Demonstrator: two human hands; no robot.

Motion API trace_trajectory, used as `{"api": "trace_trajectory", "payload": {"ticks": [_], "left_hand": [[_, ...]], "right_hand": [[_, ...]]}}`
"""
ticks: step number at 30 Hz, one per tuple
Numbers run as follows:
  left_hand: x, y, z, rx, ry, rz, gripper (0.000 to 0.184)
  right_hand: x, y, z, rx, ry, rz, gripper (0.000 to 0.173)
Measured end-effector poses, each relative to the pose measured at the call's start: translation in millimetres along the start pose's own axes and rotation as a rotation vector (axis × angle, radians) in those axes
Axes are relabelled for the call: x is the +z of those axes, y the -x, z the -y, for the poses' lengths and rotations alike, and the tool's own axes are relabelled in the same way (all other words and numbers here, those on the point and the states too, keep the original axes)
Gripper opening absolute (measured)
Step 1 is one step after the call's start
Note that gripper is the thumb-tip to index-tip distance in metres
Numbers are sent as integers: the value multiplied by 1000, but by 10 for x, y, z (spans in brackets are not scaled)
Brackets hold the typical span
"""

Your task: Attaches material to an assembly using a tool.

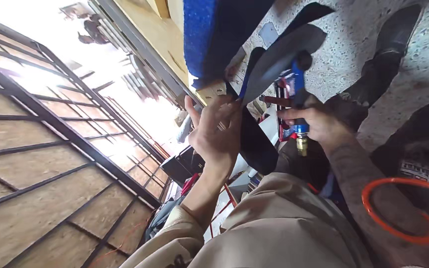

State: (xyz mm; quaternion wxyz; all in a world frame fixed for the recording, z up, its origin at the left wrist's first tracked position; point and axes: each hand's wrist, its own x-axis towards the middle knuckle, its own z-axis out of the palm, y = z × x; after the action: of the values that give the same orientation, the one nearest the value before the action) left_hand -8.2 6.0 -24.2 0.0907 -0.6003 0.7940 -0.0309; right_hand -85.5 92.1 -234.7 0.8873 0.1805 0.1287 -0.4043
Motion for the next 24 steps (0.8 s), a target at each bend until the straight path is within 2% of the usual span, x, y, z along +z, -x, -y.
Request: {"api": "trace_trajectory", "payload": {"ticks": [2, 3, 7, 11, 12, 14, 17, 19, 22, 24], "left_hand": [[5, 23, -29, -37, 33, 35, 34], [13, 34, -43, -57, 50, 54, 35], [38, 64, -51, -78, 81, 94, 36], [26, 75, -38, -89, 146, 108, 50], [8, 83, -36, -96, 176, 116, 51], [-19, 98, -30, -103, 216, 139, 54], [-18, 132, 8, -46, 144, 128, 56], [-13, 169, 68, 24, 109, 76, 56], [-92, 281, 203, 114, 54, -26, 68], [-215, 451, 262, 108, 75, -50, 71]], "right_hand": [[134, -139, -26, -35, -8, 133, 68], [205, -190, -39, -49, -15, 154, 68], [413, -290, -59, -85, -62, 132, 46], [461, -334, -54, -118, -38, 143, 52], [481, -313, -39, -97, -15, 125, 47], [518, -257, -39, -57, -13, 37, 26], [505, -196, -83, -38, -7, -2, 14], [539, -162, -79, -56, 38, -44, 15], [600, -124, -75, -158, 111, -70, 30], [624, -105, -80, -225, 134, -87, 38]]}}
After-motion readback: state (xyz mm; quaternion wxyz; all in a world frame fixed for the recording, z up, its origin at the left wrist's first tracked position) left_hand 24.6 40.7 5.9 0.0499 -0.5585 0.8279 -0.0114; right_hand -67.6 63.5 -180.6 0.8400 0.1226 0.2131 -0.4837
